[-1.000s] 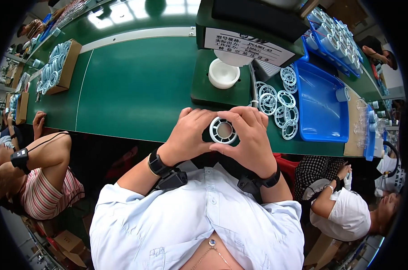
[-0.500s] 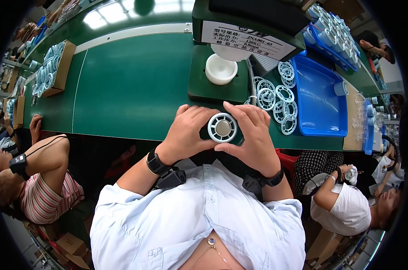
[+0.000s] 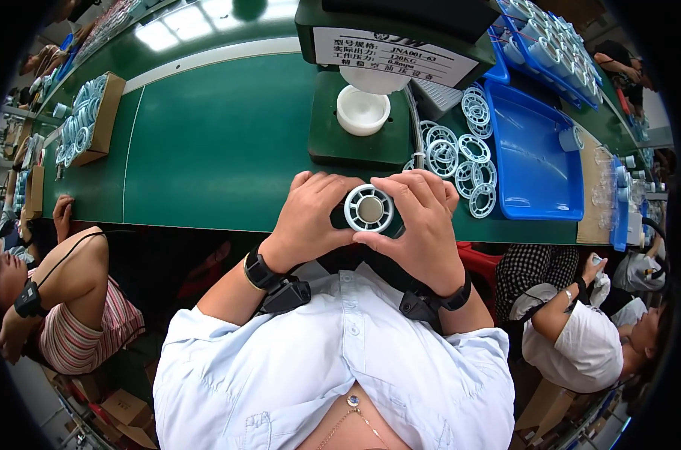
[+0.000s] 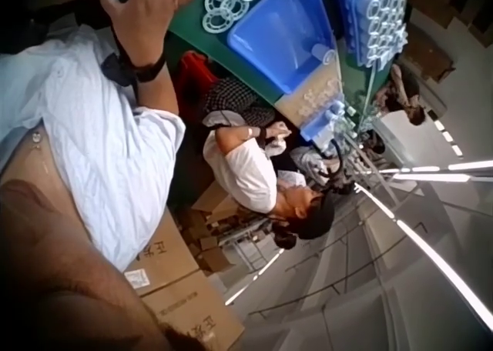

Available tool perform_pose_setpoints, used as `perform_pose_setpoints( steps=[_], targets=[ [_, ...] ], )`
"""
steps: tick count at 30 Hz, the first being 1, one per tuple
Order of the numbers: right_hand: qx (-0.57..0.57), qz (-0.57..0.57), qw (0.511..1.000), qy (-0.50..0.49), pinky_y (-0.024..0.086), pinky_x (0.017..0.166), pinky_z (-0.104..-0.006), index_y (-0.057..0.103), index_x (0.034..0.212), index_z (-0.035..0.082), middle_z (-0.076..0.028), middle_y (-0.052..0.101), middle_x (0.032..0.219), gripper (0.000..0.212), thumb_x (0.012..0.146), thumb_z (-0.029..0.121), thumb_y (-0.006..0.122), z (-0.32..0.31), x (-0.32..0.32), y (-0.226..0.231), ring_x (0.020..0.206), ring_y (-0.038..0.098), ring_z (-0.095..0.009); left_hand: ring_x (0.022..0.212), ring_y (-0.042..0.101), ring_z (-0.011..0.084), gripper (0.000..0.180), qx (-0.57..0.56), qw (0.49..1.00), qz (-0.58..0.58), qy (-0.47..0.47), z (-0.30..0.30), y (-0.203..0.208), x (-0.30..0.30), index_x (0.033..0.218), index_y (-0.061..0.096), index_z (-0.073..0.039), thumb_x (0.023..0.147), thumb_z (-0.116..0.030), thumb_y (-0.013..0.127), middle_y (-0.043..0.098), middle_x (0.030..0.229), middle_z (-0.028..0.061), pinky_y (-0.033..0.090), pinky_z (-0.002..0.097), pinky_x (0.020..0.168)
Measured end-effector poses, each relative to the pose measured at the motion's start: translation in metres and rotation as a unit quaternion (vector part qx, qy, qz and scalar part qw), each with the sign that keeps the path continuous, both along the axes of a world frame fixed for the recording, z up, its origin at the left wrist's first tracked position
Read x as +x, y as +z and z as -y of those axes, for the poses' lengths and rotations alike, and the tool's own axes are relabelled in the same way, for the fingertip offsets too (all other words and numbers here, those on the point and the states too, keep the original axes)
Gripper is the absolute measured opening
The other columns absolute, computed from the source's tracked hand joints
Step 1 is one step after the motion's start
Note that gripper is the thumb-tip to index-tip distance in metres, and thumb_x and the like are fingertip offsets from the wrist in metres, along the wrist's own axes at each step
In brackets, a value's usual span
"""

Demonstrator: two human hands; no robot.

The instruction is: The person picks up a plastic ring and a speaker, fits the ring onto the speaker, and presses the assembly using a machine. They then place the unit onto a blue tray, pick up a metal component, and wipe it with a cloth.

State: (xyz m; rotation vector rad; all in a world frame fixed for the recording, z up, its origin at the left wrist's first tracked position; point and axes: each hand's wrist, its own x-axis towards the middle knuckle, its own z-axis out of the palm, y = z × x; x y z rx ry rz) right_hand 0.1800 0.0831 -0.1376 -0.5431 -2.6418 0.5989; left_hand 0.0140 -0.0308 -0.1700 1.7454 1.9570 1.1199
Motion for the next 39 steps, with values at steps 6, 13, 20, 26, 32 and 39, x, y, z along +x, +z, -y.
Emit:
perform_pose_setpoints(
  steps=[6, 13, 20, 26, 32, 39],
  targets=[
    [-0.009, 0.001, 1.000, 0.019, 0.025, 0.104, -0.0424, 0.060, 0.123, 0.014, -0.004, 0.057, 0.119, 0.067, 0.066, 0.043, 0.082, -0.005, 0.001, -0.001, 0.121, 0.046, -0.025, 0.093, 0.061, 0.0233, 0.053, 0.004, 1.000, -0.003, 0.009, -0.001, 0.001, 0.002, 0.107, 0.062, -0.009, 0.060, -0.023, 0.083, 0.066, 0.099, 0.0049, 0.038, 0.0368, 0.086],
    [-0.026, 0.024, 0.998, 0.055, 0.025, 0.105, -0.0414, 0.060, 0.125, 0.014, -0.004, 0.058, 0.122, 0.068, 0.066, 0.039, 0.083, -0.011, 0.002, 0.005, 0.124, 0.046, -0.025, 0.092, 0.060, 0.0233, 0.054, 0.013, 1.000, -0.003, 0.006, -0.001, -0.003, 0.001, 0.108, 0.062, -0.009, 0.060, -0.024, 0.083, 0.066, 0.097, 0.0050, 0.037, 0.0369, 0.086],
    [-0.046, 0.037, 0.997, 0.054, 0.025, 0.106, -0.0410, 0.059, 0.128, 0.014, -0.003, 0.058, 0.123, 0.067, 0.067, 0.030, 0.082, -0.012, 0.003, 0.007, 0.125, 0.045, -0.024, 0.091, 0.060, 0.0242, 0.054, 0.020, 1.000, -0.003, 0.004, -0.002, -0.002, 0.002, 0.108, 0.062, -0.009, 0.062, -0.025, 0.083, 0.065, 0.096, 0.0053, 0.038, 0.0371, 0.086],
    [-0.040, 0.040, 0.995, 0.079, 0.025, 0.106, -0.0409, 0.057, 0.131, 0.014, -0.004, 0.057, 0.125, 0.071, 0.066, 0.029, 0.082, -0.016, 0.004, 0.005, 0.125, 0.046, -0.024, 0.091, 0.060, 0.0244, 0.054, 0.026, 1.000, -0.008, 0.010, -0.001, -0.003, 0.003, 0.109, 0.062, -0.009, 0.063, -0.026, 0.084, 0.065, 0.095, 0.0055, 0.038, 0.0375, 0.086],
    [-0.050, 0.037, 0.996, 0.063, 0.025, 0.106, -0.0402, 0.053, 0.136, 0.012, -0.006, 0.054, 0.129, 0.079, 0.066, 0.033, 0.083, -0.008, 0.006, 0.005, 0.125, 0.045, -0.024, 0.092, 0.060, 0.0249, 0.054, 0.009, 1.000, -0.003, 0.004, -0.001, -0.004, 0.003, 0.109, 0.062, -0.009, 0.063, -0.027, 0.084, 0.065, 0.097, 0.0060, 0.038, 0.0376, 0.087],
    [-0.046, -0.003, 0.998, 0.040, 0.027, 0.108, -0.0413, 0.047, 0.141, 0.007, -0.012, 0.050, 0.133, 0.082, 0.071, 0.036, 0.080, -0.014, 0.011, 0.014, 0.125, 0.045, -0.029, 0.093, 0.061, 0.0260, 0.055, 0.024, 0.999, -0.027, 0.008, -0.002, 0.002, 0.000, 0.109, 0.062, -0.009, 0.063, -0.028, 0.085, 0.065, 0.099, 0.0066, 0.039, 0.0377, 0.088]
  ],
)
